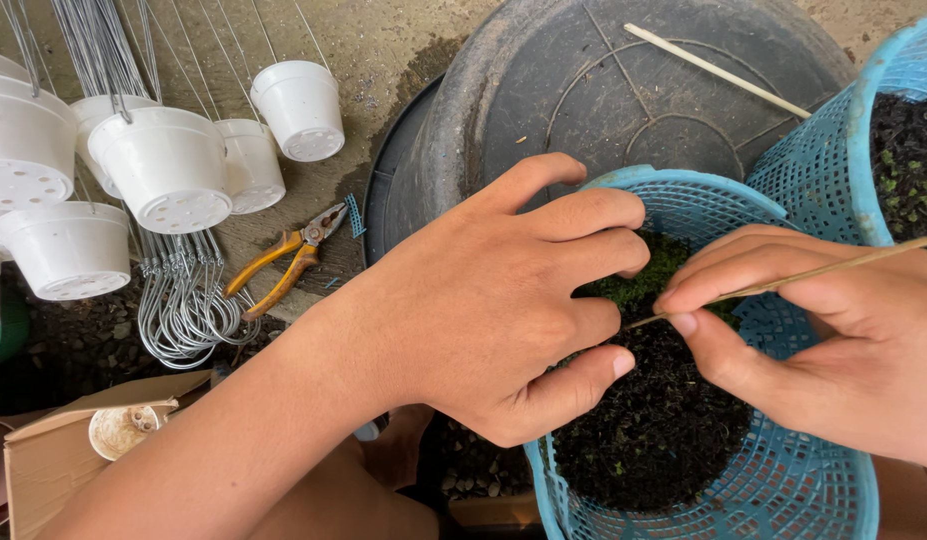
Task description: The person uses a thin wooden stick to carefully lift small seedlings from a blue basket filled with soil and moss. They then place the seedlings into a second blue basket, repeating the process continuously.
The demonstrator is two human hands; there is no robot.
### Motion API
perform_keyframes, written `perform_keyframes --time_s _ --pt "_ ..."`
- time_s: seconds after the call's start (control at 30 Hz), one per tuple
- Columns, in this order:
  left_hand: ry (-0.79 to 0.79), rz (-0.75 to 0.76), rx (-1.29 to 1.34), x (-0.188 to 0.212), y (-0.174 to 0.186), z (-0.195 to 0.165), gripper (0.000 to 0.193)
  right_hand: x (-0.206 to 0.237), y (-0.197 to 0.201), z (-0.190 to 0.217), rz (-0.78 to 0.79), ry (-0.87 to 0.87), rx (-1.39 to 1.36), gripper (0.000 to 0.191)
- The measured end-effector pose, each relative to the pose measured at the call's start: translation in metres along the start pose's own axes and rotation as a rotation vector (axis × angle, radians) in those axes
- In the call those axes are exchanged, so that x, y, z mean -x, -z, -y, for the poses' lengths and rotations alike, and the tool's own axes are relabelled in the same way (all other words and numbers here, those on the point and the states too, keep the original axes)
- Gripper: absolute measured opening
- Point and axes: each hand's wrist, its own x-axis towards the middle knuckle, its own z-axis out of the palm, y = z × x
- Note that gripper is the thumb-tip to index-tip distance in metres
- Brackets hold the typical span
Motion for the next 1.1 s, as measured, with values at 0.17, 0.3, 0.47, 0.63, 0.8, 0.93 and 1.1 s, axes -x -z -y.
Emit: perform_keyframes --time_s 0.17,0.3,0.47,0.63,0.8,0.93,1.1 --pt "-0.011 -0.002 -0.006 -0.001 0.001 0.0 0.031 0.0 -0.003 -0.001 -0.034 0.037 -0.096 0.017" --pt "-0.011 -0.005 0.015 -0.001 0.001 0.001 0.029 0.002 -0.005 -0.003 -0.075 0.055 -0.195 0.016" --pt "-0.011 -0.013 0.012 0.001 -0.001 0.001 0.028 0.003 -0.004 -0.002 -0.084 0.006 -0.189 0.016" --pt "0.004 0.013 0.032 0.005 -0.003 0.003 0.032 0.002 -0.006 0.003 -0.114 -0.022 -0.137 0.012" --pt "0.001 0.018 0.031 0.006 -0.004 0.004 0.028 -0.002 -0.005 0.009 -0.085 -0.072 0.056 0.015" --pt "0.001 0.018 0.033 0.006 -0.004 0.004 0.027 -0.005 -0.005 0.012 -0.081 -0.021 0.026 0.015" --pt "-0.003 0.015 0.034 0.006 -0.005 0.004 0.029 -0.007 -0.004 0.014 -0.069 -0.058 0.08 0.017"
